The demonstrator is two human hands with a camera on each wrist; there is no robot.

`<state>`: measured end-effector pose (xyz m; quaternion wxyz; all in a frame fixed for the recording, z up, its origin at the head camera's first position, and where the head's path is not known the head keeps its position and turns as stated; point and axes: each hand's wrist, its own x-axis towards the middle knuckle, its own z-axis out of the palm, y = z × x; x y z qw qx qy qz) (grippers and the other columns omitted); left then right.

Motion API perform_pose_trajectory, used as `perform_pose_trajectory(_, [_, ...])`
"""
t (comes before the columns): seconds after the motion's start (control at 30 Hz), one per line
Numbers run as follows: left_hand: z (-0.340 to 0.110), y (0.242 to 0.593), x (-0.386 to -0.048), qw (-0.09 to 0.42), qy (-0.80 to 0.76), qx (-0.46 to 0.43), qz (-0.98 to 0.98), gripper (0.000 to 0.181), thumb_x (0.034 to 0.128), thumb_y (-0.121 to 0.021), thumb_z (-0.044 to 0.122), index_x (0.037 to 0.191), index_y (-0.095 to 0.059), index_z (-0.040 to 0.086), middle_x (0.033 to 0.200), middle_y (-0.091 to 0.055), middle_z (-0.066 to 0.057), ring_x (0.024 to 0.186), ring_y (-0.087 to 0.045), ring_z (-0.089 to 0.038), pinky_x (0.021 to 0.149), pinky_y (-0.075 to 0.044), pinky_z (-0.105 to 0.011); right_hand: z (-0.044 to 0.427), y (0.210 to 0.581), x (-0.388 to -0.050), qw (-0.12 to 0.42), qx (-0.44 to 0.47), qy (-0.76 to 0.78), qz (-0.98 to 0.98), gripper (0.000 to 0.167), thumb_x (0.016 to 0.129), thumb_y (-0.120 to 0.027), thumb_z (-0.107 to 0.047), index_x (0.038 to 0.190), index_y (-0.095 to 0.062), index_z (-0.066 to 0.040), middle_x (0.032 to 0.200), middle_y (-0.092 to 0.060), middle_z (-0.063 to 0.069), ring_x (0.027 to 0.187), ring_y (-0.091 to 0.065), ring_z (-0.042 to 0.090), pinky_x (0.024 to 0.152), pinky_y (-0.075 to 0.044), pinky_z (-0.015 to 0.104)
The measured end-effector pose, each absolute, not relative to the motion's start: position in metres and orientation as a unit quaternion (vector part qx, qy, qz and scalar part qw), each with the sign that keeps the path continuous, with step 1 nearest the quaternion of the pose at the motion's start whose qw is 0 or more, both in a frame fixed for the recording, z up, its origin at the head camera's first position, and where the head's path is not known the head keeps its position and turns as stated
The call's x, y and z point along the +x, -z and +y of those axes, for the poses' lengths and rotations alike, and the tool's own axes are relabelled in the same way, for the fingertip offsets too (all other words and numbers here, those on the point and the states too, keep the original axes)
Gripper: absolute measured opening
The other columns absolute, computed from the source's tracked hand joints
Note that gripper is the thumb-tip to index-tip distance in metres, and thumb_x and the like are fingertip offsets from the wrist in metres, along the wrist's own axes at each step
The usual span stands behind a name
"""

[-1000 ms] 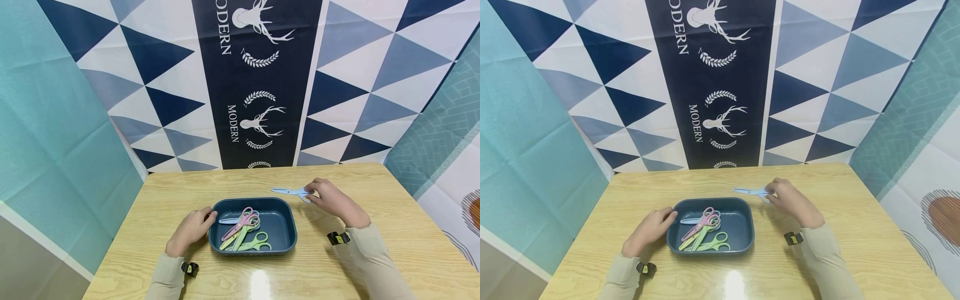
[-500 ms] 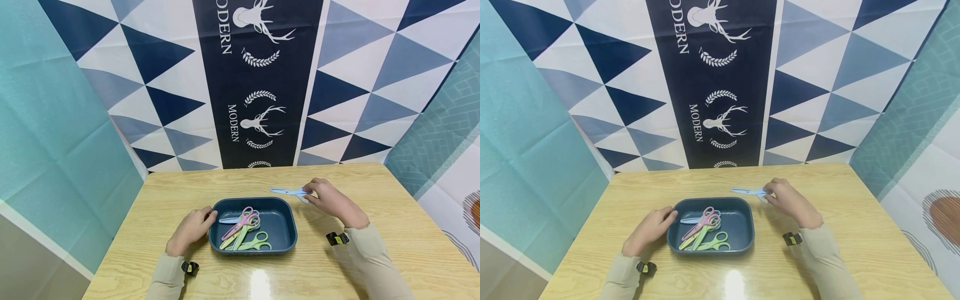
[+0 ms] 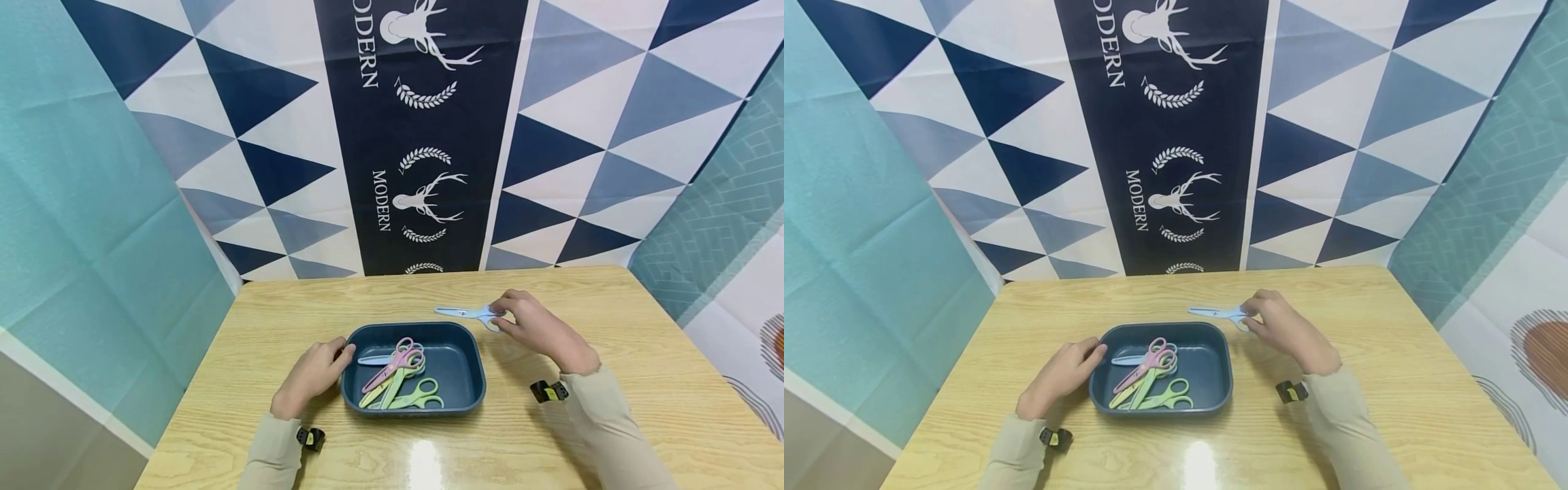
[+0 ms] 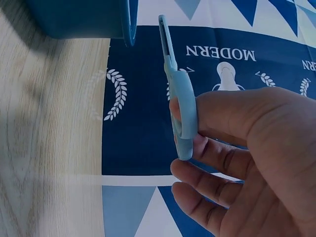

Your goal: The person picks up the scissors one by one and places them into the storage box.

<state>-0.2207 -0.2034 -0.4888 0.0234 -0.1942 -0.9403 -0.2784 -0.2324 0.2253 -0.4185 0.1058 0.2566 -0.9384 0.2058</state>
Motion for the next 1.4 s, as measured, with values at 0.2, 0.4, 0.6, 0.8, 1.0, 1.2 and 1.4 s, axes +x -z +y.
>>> perform_pose_trajectory(0.2, [-0.203,0.489,-0.22,0.025,0.279,-0.193,-0.94,0.032,0.109,-0.047,0.043,0.089,-0.059,0.02,0.063,-0.045,0.008,0.057,-0.048,-0.007,0.057,-0.04,-0.024,0.22,0.419,-0.231,0.106,0.262,-0.207,-0.937,0.013,0.092,-0.075,-0.005,0.103,-0.076,0.002,0.096,-0.068,0.01,0.09,-0.064,0.027,0.079,-0.054,0.045])
perform_pose_trajectory(0.4, [-0.205,0.49,-0.219,0.03,0.278,-0.196,-0.94,0.033,0.1094,-0.046,0.043,0.088,-0.058,0.02,0.062,-0.043,0.008,0.056,-0.047,-0.007,0.057,-0.04,-0.024,0.215,0.421,-0.23,0.105,0.261,-0.199,-0.939,0.012,0.092,-0.075,-0.006,0.102,-0.076,0.0,0.098,-0.068,0.011,0.096,-0.062,0.032,0.084,-0.053,0.049])
perform_pose_trajectory(0.6, [-0.206,0.49,-0.219,0.023,0.276,-0.194,-0.941,0.033,0.1095,-0.047,0.042,0.088,-0.058,0.02,0.062,-0.043,0.007,0.056,-0.047,-0.008,0.059,-0.04,-0.025,0.209,0.421,-0.23,0.109,0.263,-0.196,-0.938,0.011,0.092,-0.075,-0.007,0.102,-0.076,-0.001,0.1,-0.069,0.012,0.104,-0.059,0.039,0.09,-0.05,0.055])
perform_pose_trajectory(0.8, [-0.206,0.488,-0.22,0.024,0.274,-0.19,-0.942,0.033,0.1095,-0.047,0.041,0.087,-0.057,0.02,0.062,-0.043,0.007,0.056,-0.047,-0.008,0.059,-0.04,-0.025,0.204,0.419,-0.232,0.127,0.286,-0.198,-0.929,0.012,0.092,-0.075,-0.006,0.102,-0.076,0.0,0.097,-0.069,0.012,0.1,-0.06,0.038,0.088,-0.05,0.055])
perform_pose_trajectory(1.0, [-0.204,0.489,-0.22,0.027,0.276,-0.198,-0.94,0.035,0.1097,-0.046,0.043,0.085,-0.056,0.02,0.062,-0.042,0.006,0.054,-0.045,-0.008,0.058,-0.039,-0.025,0.203,0.421,-0.236,0.12,0.295,-0.189,-0.929,0.013,0.093,-0.074,-0.006,0.103,-0.076,0.0,0.099,-0.069,0.011,0.096,-0.06,0.033,0.086,-0.051,0.051])
perform_pose_trajectory(1.2, [-0.204,0.49,-0.221,0.031,0.277,-0.197,-0.94,0.035,0.1095,-0.045,0.044,0.087,-0.057,0.02,0.062,-0.043,0.006,0.055,-0.046,-0.008,0.058,-0.04,-0.025,0.2,0.421,-0.239,0.119,0.316,-0.183,-0.923,0.011,0.093,-0.074,-0.005,0.103,-0.075,0.0,0.097,-0.068,0.009,0.09,-0.065,0.027,0.082,-0.054,0.047])
perform_pose_trajectory(1.4, [-0.204,0.49,-0.221,0.032,0.275,-0.199,-0.94,0.034,0.1096,-0.046,0.042,0.087,-0.057,0.02,0.062,-0.043,0.007,0.055,-0.046,-0.007,0.057,-0.039,-0.024,0.197,0.422,-0.24,0.109,0.314,-0.183,-0.925,0.011,0.093,-0.074,-0.005,0.103,-0.075,0.0,0.097,-0.069,0.009,0.089,-0.066,0.025,0.08,-0.056,0.044])
